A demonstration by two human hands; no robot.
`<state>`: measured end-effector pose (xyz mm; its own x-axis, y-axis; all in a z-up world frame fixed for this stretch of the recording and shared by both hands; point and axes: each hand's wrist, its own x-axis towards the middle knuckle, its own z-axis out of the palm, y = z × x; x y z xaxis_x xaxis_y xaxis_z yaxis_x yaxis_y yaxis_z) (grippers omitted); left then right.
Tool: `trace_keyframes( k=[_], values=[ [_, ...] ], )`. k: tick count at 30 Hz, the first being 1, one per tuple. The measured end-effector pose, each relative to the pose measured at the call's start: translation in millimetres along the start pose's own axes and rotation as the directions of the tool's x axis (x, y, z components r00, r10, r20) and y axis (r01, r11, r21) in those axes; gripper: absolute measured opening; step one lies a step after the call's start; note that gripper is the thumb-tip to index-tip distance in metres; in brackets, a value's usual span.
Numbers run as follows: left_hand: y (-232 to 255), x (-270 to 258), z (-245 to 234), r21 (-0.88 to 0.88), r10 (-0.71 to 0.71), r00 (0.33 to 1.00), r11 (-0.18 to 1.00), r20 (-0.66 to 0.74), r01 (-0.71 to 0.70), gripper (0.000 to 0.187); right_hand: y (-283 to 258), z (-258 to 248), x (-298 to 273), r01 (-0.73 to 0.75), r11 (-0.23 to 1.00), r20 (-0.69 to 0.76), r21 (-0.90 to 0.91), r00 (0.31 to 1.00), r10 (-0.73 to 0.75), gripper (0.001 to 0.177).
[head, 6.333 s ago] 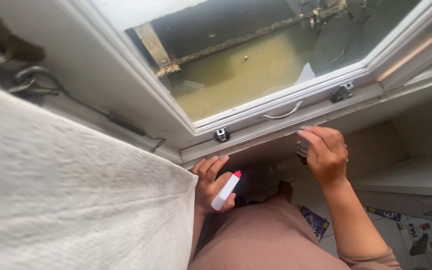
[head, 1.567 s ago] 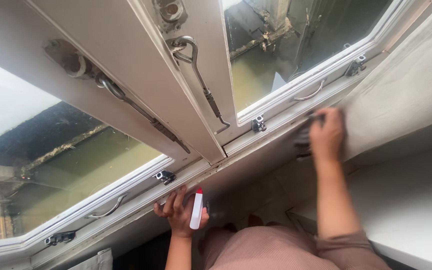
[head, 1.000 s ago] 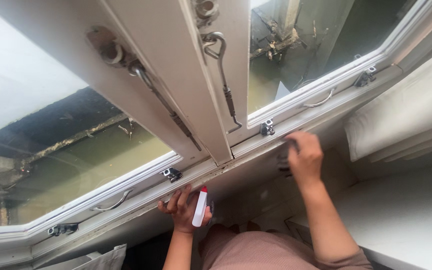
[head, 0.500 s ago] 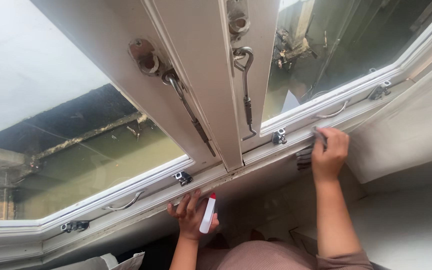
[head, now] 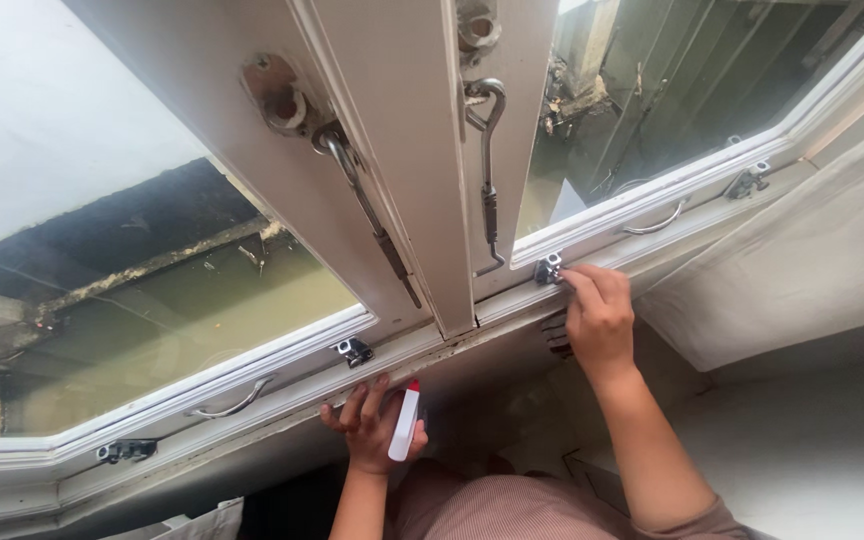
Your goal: The person cleans the window frame and glass using a spray bottle and a cloth. They repeatedly spray the frame and wipe along the edges and corners of the window, focusing on the lower and side sections.
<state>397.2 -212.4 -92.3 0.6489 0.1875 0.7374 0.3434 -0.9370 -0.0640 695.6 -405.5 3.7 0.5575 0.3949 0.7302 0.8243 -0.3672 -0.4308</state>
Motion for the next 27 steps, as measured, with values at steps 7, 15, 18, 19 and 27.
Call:
trace_keyframes(
  k=[7,15,18,19,27],
  values=[
    [-0.6,-0.1,0.8,-0.010,0.001,1.000,1.000,0.000,-0.001,0.060,88.4,-8.9,9.3,-0.124,0.969,-0.073,-0.216,0.991,0.111,0.022],
    [1.4,-1.1,3.8,0.012,0.002,0.999,1.000,-0.037,-0.001,0.060,135.1,-16.5,16.7,-0.258,0.946,-0.174,-0.197,0.959,0.225,0.023],
    [-1.5,-0.4,4.6,-0.001,0.024,0.999,1.000,-0.023,-0.024,0.061,124.3,-11.8,4.0,-0.247,0.957,-0.122,-0.151,0.965,0.230,0.024],
    [-2.0,0.2,4.2,-0.001,0.024,0.999,1.000,-0.028,-0.024,0.062,124.6,-10.7,2.7,-0.245,0.959,-0.112,-0.145,0.967,0.230,0.025],
    [-4.4,-6.0,0.9,-0.008,0.028,0.999,1.000,0.018,-0.028,0.060,205.3,-19.0,21.6,-0.274,0.931,-0.233,-0.243,0.948,0.218,0.013]
  ],
)
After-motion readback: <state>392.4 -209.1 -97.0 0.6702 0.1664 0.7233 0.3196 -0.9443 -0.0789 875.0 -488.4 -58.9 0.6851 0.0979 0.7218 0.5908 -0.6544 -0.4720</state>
